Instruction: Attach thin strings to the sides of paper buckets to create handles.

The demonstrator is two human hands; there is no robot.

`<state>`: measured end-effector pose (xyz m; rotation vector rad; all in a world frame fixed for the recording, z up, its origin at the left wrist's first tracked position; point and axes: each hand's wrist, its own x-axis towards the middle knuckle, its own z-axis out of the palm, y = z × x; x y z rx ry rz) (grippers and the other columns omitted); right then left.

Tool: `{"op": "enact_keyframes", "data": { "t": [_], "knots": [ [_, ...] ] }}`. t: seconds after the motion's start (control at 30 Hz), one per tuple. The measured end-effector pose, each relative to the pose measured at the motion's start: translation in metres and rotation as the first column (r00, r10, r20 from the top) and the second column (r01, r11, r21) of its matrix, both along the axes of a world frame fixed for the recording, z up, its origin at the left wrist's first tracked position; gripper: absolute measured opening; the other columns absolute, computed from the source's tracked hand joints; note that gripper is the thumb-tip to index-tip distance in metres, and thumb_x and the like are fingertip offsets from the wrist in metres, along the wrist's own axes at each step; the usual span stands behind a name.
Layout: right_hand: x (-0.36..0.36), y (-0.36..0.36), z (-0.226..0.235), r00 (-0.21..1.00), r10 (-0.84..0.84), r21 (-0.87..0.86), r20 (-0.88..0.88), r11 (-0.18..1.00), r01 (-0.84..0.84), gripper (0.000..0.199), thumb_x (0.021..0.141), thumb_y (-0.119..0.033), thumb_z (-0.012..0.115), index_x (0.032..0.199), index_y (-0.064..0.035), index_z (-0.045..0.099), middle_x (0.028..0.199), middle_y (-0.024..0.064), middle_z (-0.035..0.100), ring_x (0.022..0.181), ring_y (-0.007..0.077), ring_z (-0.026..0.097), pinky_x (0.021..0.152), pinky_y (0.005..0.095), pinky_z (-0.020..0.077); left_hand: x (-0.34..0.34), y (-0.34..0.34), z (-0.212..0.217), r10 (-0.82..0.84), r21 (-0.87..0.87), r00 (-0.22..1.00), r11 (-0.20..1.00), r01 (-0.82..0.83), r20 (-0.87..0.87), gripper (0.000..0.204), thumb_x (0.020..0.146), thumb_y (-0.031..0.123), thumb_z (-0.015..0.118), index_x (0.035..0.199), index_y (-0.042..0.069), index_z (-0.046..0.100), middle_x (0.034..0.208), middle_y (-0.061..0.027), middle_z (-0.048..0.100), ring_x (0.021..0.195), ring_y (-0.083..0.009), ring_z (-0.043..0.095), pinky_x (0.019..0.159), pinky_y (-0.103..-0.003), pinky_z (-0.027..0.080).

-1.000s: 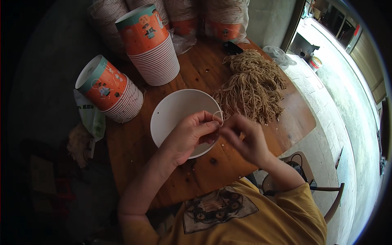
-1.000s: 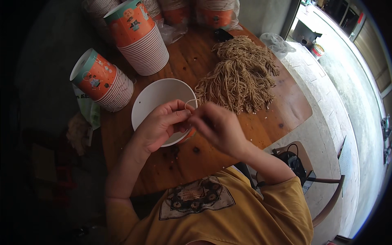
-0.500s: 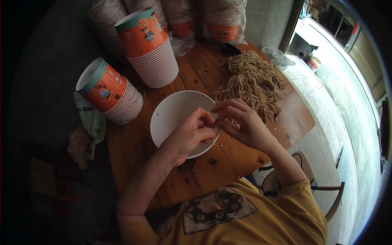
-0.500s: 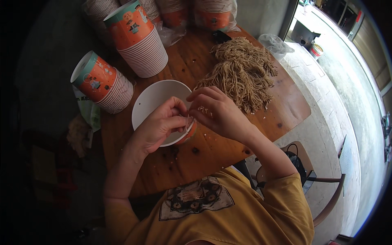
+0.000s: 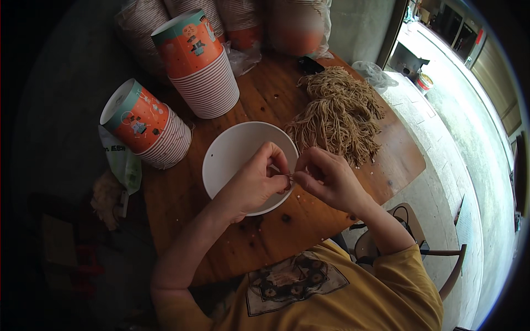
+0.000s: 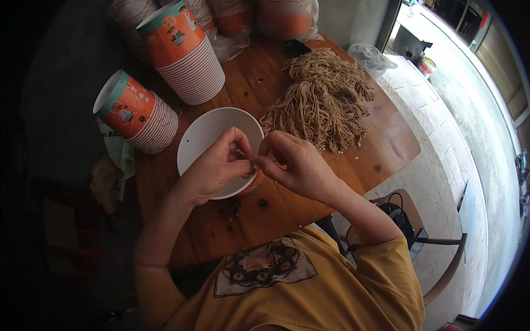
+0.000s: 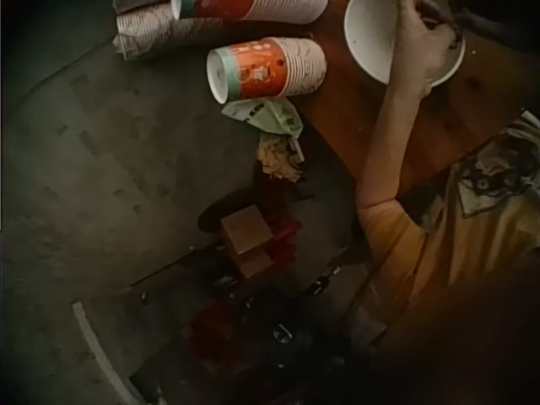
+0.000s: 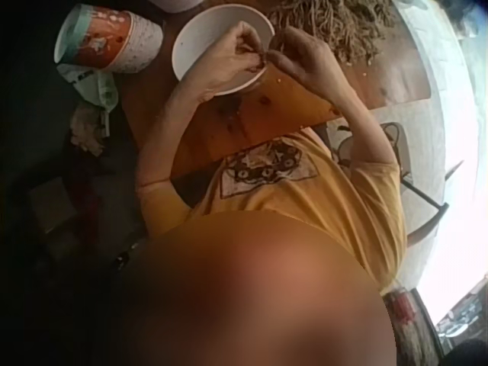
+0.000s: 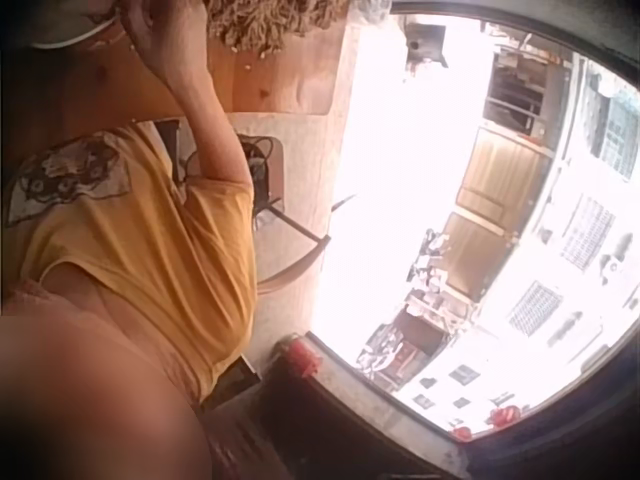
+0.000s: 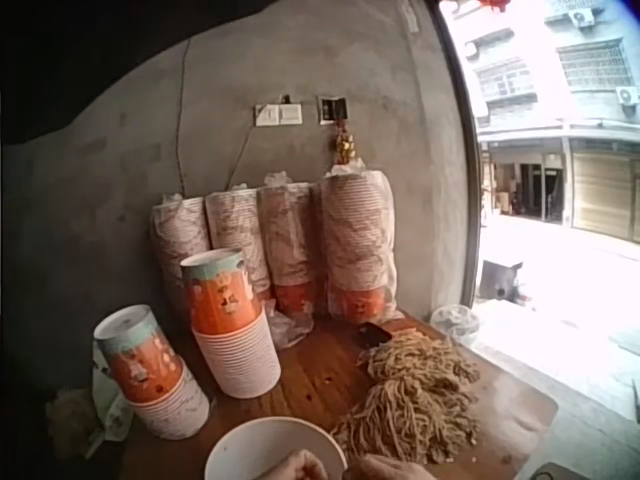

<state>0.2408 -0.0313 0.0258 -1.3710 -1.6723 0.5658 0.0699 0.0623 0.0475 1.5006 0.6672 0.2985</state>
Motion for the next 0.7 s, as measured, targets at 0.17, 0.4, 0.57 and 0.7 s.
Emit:
{"op": "enact_keyframes", "data": {
  "t": [0.17,0.4,0.57,0.7],
  "knots": [
    [-0.005,0.000,0.001,0.995,-0.042,0.065,0.086,0.997,0.037,0.012,0.082,-0.014,0.067,0.086,-0.0052,0.059,0.076,0.0065,0.056,0.061,0.0218,0.057,0.054,0.0325,0.0463,-0.003,0.001,-0.012,-0.020,0.252,1.000,0.968,0.019,0.001,0.022,0.085,-0.001,0.058,0.098,0.005,0.041,0.091,-0.0021,0.049,0.085,-0.0091,0.055,0.075,-0.024,0.048],
    [-0.007,0.005,0.000,0.989,-0.044,0.111,0.143,0.993,0.028,0.012,0.079,-0.011,0.066,0.083,-0.0048,0.057,0.076,0.0073,0.055,0.063,0.0242,0.059,0.054,0.0346,0.0479,-0.003,0.001,-0.016,-0.079,0.284,0.995,0.957,0.059,0.059,0.023,0.087,-0.002,0.057,0.103,0.004,0.041,0.096,-0.0019,0.051,0.090,-0.0079,0.056,0.079,-0.023,0.049],
    [-0.009,0.003,-0.003,0.988,-0.089,0.128,0.128,0.989,0.072,0.013,0.079,-0.011,0.066,0.083,-0.0047,0.056,0.076,0.0071,0.054,0.062,0.0244,0.058,0.054,0.0347,0.0478,-0.002,0.005,-0.019,-0.095,0.263,0.995,0.960,0.093,-0.004,0.018,0.089,0.001,0.056,0.105,0.002,0.048,0.097,-0.0019,0.054,0.089,-0.0077,0.056,0.080,-0.024,0.049],
    [-0.009,0.001,-0.006,0.976,-0.137,0.194,0.170,0.976,0.103,0.013,0.078,-0.010,0.067,0.084,-0.0056,0.056,0.074,0.0064,0.052,0.062,0.0244,0.058,0.053,0.0345,0.0478,-0.002,-0.001,-0.013,-0.033,0.453,0.998,0.890,0.051,-0.048,0.011,0.086,0.005,0.058,0.094,0.001,0.053,0.093,-0.0099,0.055,0.083,-0.0202,0.060,0.073,-0.032,0.050]
  ]
}}
